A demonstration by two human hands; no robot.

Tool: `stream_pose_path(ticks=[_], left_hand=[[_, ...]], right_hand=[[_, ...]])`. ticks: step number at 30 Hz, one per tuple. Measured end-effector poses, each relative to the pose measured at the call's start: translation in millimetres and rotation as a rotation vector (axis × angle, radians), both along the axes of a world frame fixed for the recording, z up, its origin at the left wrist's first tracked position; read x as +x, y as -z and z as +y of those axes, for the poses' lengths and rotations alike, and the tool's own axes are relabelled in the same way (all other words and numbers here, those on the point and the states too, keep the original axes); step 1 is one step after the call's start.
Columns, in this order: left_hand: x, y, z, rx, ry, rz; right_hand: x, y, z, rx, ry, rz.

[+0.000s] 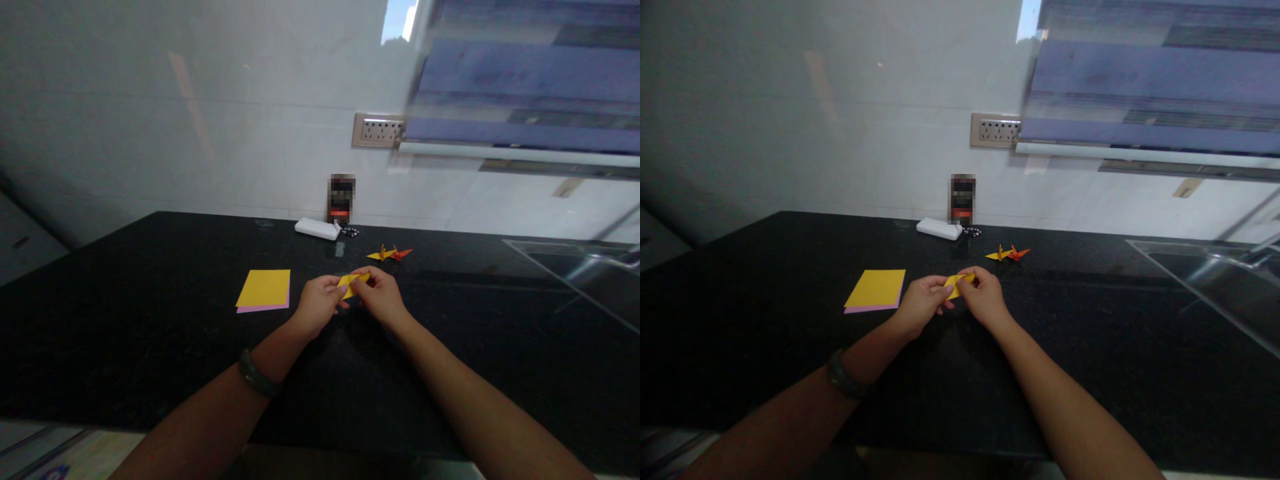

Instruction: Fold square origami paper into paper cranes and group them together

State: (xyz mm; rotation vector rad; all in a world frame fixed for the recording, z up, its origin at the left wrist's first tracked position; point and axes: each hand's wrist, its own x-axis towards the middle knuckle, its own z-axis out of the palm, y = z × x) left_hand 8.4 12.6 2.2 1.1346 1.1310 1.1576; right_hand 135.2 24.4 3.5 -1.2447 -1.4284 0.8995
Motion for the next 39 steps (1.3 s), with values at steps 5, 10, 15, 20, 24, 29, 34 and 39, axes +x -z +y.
stream_pose_path(ticks=[5,10,15,20,24,29,34,39], left_hand=[[1.9,-1.4,-1.2,0.002,-0.013,-0.024],[1.5,-1.6,-0.5,0.001,-0.044,-0.038],[1.2,-0.9,0.5,-0.001,-0.037,-0.017],[2.1,-1.8,-0.5,-0.016,-0.033,-0.010],[2.6,-3.6,-1.6,-0.049,-0.023,-0.053],[1.6,-3.9,-2.1,-0.094,0.003,-0.186],[1.3,-4.6,-4.0,-0.102,0.061,-0.184],[1.5,-6.5,-5.1,-0.111,0.060,-0.183]], right_hand=[[-1.9,-3.2,-2.5,-0.028,0.029,0.030],[-1.7,-0.5,-0.8,-0.015,0.026,0.099],[-0.9,-0.6,0.2,-0.046,0.023,0.165],[-1.6,-7.6,-0.3,-0.133,0.029,0.312],[-2.1,-9.9,-0.8,-0.144,0.012,0.393],[-1.5,-6.7,-2.4,-0.073,-0.069,0.299],[0.2,-3.1,0.0,-0.058,-0.019,0.261],[-0.8,-2.8,-1.1,-0.046,-0.045,0.289]])
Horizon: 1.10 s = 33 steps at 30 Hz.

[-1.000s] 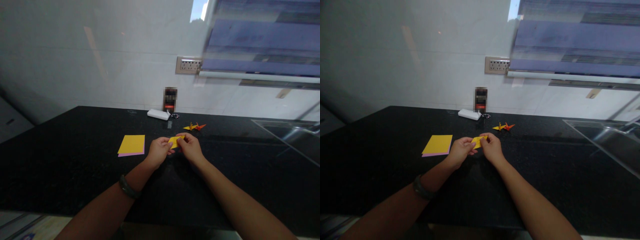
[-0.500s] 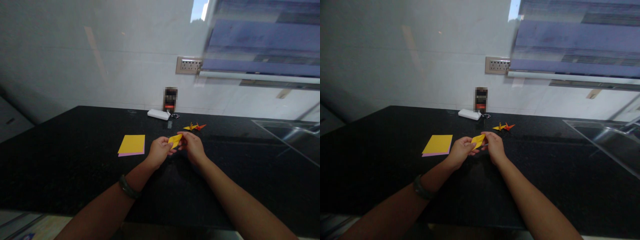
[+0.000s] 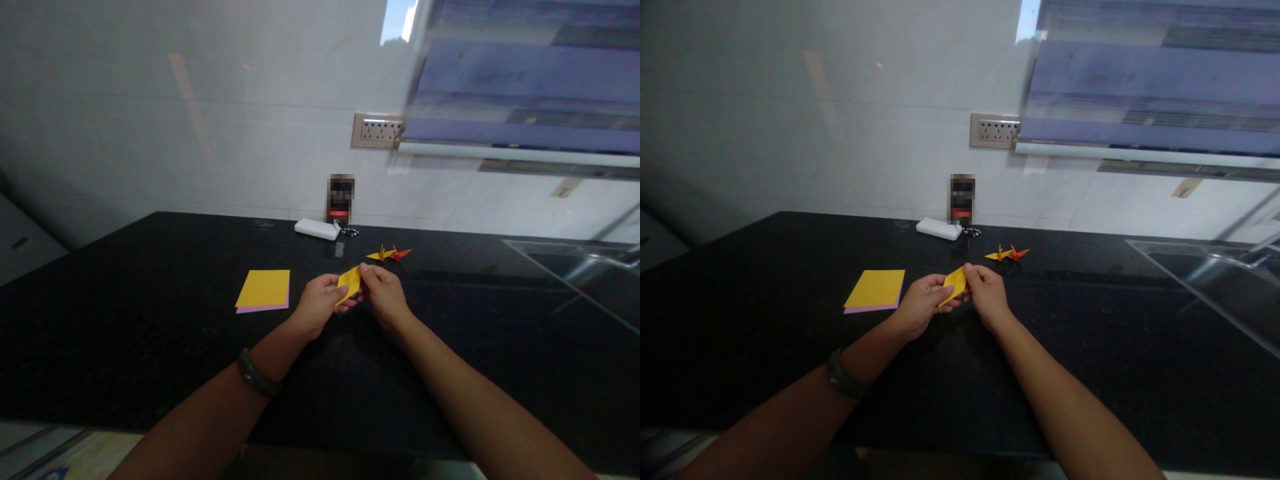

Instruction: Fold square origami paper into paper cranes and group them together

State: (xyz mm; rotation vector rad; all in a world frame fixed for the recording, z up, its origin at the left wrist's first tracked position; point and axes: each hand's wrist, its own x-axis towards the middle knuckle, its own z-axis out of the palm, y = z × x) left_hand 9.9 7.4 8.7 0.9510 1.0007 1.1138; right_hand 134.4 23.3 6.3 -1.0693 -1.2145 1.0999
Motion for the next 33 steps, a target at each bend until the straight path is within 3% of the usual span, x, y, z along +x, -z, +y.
stream_pose_path(ticks=[6,27,33], left_hand=[[2.3,2.5,-1.0,0.066,0.001,-0.015],[5.7,1.1,-4.6,0.071,0.018,-0.023],[5.7,-0.4,-4.8,0.076,0.033,0.004]], right_hand=[[-7.9,2.3,-5.7,-0.044,-0.097,0.035],[-7.4,0.5,-7.0,-0.028,0.037,0.080],[-6.7,2.0,-6.0,-0.080,-0.097,0.145]])
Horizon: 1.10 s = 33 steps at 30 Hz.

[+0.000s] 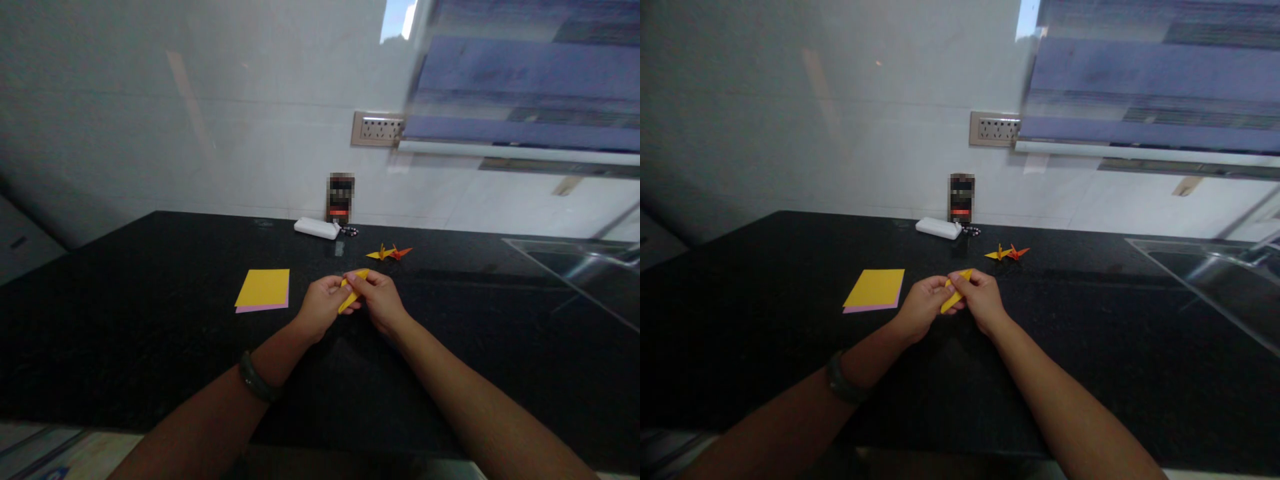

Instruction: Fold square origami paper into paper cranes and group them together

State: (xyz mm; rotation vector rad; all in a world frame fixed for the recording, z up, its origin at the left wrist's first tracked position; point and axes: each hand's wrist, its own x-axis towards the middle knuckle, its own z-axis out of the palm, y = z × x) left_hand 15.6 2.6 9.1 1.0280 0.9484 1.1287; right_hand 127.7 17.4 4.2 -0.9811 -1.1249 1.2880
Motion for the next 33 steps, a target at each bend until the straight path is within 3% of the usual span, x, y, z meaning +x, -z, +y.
stream_pose_path(ticks=[11,21,26,33], left_hand=[[0.7,0.4,1.4,0.029,-0.080,0.104],[-1.0,-1.6,1.0,0.008,-0.069,0.092],[-4.6,-0.3,5.4,-0.031,-0.109,-0.031],[-7.7,2.0,6.3,-0.006,0.023,-0.055]], right_hand=[[-1.6,-0.8,-0.3,0.033,0.066,-0.008],[3.8,-3.0,6.4,-0.092,-0.007,0.061],[6.7,0.9,6.2,0.015,-0.094,-0.010],[10.3,-0.3,5.2,0.089,-0.120,-0.104]])
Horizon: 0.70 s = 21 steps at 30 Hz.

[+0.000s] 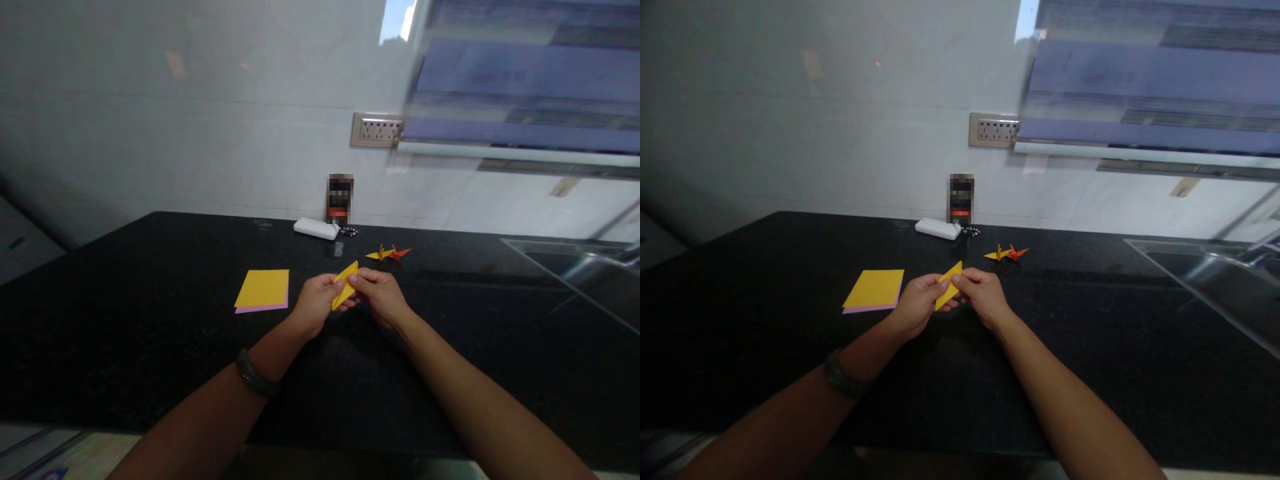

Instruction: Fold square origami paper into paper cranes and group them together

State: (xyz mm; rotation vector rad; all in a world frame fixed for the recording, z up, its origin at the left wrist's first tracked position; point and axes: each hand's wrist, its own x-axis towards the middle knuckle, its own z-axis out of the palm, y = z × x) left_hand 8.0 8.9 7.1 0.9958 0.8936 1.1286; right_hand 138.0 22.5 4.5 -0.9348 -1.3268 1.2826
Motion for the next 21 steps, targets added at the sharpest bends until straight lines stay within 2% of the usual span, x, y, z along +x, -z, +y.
stream_pose_path(ticks=[9,14,21], left_hand=[[-2.3,2.2,2.1,0.010,0.035,0.032],[-1.8,0.3,0.8,0.013,0.003,0.077],[-1.3,1.9,0.7,0.057,0.027,0.087]], right_hand=[[-0.3,-3.5,-2.5,-0.035,-0.014,0.043],[-1.0,-4.2,-1.8,-0.076,-0.024,0.025],[-3.6,-7.8,-3.9,-0.103,0.076,0.023]])
